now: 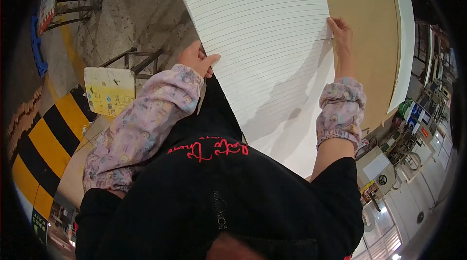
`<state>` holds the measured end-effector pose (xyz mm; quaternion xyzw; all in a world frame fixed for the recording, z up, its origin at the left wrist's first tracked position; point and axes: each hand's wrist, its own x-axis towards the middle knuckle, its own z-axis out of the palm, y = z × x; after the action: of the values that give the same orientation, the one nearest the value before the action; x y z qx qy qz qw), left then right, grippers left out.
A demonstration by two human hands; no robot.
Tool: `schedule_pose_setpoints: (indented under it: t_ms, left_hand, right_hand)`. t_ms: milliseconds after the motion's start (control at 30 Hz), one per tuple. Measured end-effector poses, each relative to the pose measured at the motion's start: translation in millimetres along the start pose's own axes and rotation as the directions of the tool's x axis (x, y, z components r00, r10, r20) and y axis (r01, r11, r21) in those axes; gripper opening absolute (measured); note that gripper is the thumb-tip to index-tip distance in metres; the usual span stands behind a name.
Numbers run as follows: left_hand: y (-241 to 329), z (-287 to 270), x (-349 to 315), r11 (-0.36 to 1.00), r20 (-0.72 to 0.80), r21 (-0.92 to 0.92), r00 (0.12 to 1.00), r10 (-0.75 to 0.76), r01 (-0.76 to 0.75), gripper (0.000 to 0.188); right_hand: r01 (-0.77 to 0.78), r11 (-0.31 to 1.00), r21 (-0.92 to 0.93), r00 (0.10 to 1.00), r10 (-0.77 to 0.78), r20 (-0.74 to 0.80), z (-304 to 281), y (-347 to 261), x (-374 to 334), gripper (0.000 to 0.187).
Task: Aligning and stacking large sheets of white paper on a work table in a factory.
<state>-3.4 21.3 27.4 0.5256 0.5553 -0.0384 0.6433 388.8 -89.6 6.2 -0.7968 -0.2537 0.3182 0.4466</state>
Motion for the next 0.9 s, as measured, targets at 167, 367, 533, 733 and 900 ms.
schedule_pose_setpoints:
  t_ms: [167,367,533,733,900]
  left_hand:
    - [2.7,4.7,0.9,1.000,-0.016,0.009,1.000,0.007,-0.006,0.026]
    - [-18.6,7.6,3.4,0.994,-0.027,-0.040,0.995,0.098,-0.099,0.026]
    - [-31.5,10.5,4.0,0.948,-0.044,-0.082,0.951,0.306,-0.309,0.033]
    - [-45.3,12.4,1.8,0.963,0.048,-0.198,0.980,0.196,-0.183,0.042]
    - [-52.4,17.2,3.8,0.955,-0.042,-0.092,0.959,0.279,-0.282,0.045]
  right_hand:
    - [0.063,0.997,-0.035,0.994,-0.066,-0.088,2.9,2.7,-1.0,0.011]
    - [0.016,0.997,-0.069,0.990,-0.025,-0.136,4.7,3.5,-6.0,0.013]
    - [-0.019,0.966,-0.258,0.975,-0.039,-0.221,3.7,3.3,-21.1,0.020]
    - [-0.026,0.981,-0.194,0.916,-0.054,-0.396,18.7,-7.7,-83.4,0.046]
    - [-0.130,0.962,0.239,0.907,0.213,-0.363,44.4,-27.0,-98.6,0.053]
